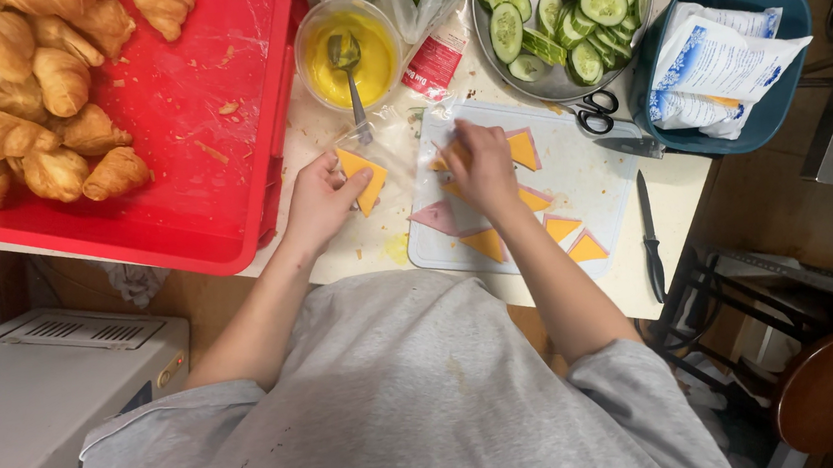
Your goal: The person assembles small appetizers by layering triangular slices of cheese and ham on a cutting board. They then insert wooden skewers through cherry tomatoes and place them on the board. The person handles cheese, ham, tomatoes, and skewers throughout the clip.
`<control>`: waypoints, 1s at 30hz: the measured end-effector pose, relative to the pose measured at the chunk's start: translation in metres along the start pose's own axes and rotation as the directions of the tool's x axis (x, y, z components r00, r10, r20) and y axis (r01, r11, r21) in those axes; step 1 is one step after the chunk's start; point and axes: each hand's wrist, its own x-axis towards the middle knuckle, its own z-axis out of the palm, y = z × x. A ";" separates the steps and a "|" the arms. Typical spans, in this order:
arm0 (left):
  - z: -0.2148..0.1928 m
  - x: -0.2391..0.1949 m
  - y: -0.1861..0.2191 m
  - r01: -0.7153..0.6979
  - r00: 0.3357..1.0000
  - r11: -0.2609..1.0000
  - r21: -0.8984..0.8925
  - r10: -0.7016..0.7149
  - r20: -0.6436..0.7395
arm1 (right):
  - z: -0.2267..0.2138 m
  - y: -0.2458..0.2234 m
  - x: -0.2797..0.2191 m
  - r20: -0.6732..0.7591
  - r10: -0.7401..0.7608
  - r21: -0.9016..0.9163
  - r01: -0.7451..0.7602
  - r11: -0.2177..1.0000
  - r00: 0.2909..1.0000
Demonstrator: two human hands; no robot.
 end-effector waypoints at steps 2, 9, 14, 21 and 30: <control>-0.001 0.000 0.000 0.017 1.000 0.999 0.033 -0.016 -0.015 | 0.017 0.006 0.008 -0.041 0.217 0.221 -0.203 0.954 0.975; -0.002 0.001 -0.003 -0.004 1.000 0.999 0.052 0.005 -0.021 | 0.046 0.026 0.068 0.323 0.669 0.703 -0.643 0.304 0.669; -0.003 0.001 -0.003 -0.028 0.999 0.999 0.039 0.029 -0.031 | 0.037 0.012 0.101 0.377 0.566 0.717 -0.618 0.323 0.733; -0.008 -0.004 0.008 -0.061 0.993 0.992 0.111 0.071 -0.094 | -0.018 -0.028 0.083 0.211 0.493 0.755 -0.461 0.467 0.844; -0.014 -0.018 0.030 -0.164 0.976 0.985 0.060 0.171 -0.135 | -0.092 0.004 0.030 0.130 0.391 0.984 -0.167 0.064 0.911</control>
